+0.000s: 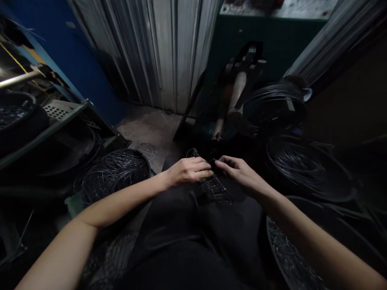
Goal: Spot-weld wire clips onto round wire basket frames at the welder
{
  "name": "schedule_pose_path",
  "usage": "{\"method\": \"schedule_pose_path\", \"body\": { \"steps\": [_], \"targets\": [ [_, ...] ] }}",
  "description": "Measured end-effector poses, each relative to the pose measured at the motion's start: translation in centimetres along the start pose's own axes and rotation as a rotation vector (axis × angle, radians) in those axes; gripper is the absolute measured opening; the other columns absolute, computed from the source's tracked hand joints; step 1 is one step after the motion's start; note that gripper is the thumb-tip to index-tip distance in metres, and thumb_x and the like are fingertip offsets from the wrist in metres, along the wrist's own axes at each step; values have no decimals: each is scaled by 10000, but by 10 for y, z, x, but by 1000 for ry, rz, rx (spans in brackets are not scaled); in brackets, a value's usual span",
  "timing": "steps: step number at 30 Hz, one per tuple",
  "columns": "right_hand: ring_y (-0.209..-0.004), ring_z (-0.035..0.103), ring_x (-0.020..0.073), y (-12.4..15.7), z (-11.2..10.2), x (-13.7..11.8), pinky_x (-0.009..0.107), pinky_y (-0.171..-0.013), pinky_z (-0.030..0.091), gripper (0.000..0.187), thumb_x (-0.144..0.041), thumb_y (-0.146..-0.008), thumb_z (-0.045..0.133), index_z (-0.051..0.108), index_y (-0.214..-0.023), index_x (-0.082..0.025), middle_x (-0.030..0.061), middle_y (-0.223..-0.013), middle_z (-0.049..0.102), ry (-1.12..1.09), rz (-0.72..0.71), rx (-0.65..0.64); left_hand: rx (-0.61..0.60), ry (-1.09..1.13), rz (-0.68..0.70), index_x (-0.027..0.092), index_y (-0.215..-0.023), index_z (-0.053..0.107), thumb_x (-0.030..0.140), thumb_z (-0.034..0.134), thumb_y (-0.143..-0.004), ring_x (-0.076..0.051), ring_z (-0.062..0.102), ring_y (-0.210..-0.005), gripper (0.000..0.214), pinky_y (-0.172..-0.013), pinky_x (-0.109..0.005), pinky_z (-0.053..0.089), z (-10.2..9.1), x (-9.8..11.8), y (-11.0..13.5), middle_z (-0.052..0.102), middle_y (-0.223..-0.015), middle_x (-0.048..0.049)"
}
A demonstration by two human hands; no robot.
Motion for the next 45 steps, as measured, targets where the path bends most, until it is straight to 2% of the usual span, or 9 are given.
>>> {"method": "schedule_pose_path", "body": {
  "steps": [2, 5, 13, 24, 31, 33, 39, 42, 45],
  "targets": [
    [-583, 396, 85, 1, 0, 0, 217, -535, 326, 400, -566, -773, 551, 524, -700, -174, -43, -629, 457, 8, -11, 13, -21, -75, 111, 131, -911, 627, 140, 473, -903, -134, 638, -819, 154, -704, -240, 542, 3, -2, -6, 695, -895, -60],
    [-579, 387, 87, 3, 1, 3, 224, -541, 323, 393, -560, -784, 530, 516, -694, -178, -42, -625, 453, 27, -16, 24, -40, -141, 171, 144, -887, 607, 141, 487, -897, -119, 622, -757, 120, -634, -225, 517, 3, 0, -10, 684, -874, -50],
    [-648, 450, 117, 6, 11, 13, 240, -592, 346, 316, -471, -825, 479, 543, -703, -187, -16, -673, 523, 158, -21, 83, -57, -228, 120, 134, -809, 562, 91, 501, -861, -126, 601, -702, 90, -627, -243, 491, 17, 16, -3, 650, -782, -39],
    [-629, 450, 116, 24, 25, 27, 233, -574, 347, 335, -491, -817, 479, 537, -691, -187, -14, -653, 535, 69, 58, 111, 72, -175, 170, 140, -753, 574, 115, 552, -833, -112, 620, -680, 86, -654, -226, 531, 18, 34, 6, 660, -740, -27],
    [-634, 469, 116, 35, 37, 29, 229, -568, 345, 334, -487, -828, 475, 559, -712, -184, -13, -670, 557, 26, 88, 37, -136, -16, 56, 148, -860, 561, 111, 512, -857, -114, 587, -651, 62, -603, -225, 510, 8, 39, 4, 655, -748, -31],
    [-637, 476, 116, 39, 42, 33, 233, -583, 353, 329, -475, -839, 469, 564, -719, -184, -14, -671, 560, 39, 93, 25, -152, -13, 51, 152, -867, 553, 118, 534, -845, -113, 574, -621, 45, -582, -227, 503, 7, 46, 5, 654, -733, -25],
    [-666, 499, 125, 49, 52, 49, 244, -623, 372, 310, -450, -861, 450, 560, -726, -193, -11, -693, 581, 38, 144, 51, -16, -51, 23, 161, -849, 562, 146, 574, -808, -132, 624, -676, 45, -612, -243, 531, 19, 70, 22, 663, -765, -45],
    [-693, 519, 138, 51, 55, 55, 257, -649, 384, 307, -441, -865, 441, 565, -729, -195, 2, -721, 604, 54, 166, 73, 45, -37, 3, 147, -844, 569, 138, 550, -812, -147, 636, -698, 39, -605, -250, 537, 28, 72, 32, 667, -778, -64],
    [-721, 541, 150, 52, 59, 58, 265, -663, 391, 301, -438, -869, 437, 579, -756, -198, 12, -755, 627, 58, 176, 61, 23, 14, 13, 158, -827, 553, 138, 532, -825, -133, 625, -692, 30, -612, -249, 532, 32, 68, 37, 663, -778, -56]
  ]
}}
Point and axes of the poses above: each hand's wrist, its own y-axis away from the middle knuckle, its own z-axis out of the palm, x = y × z, the point moved 3 cm from there along -y, towards the middle knuckle
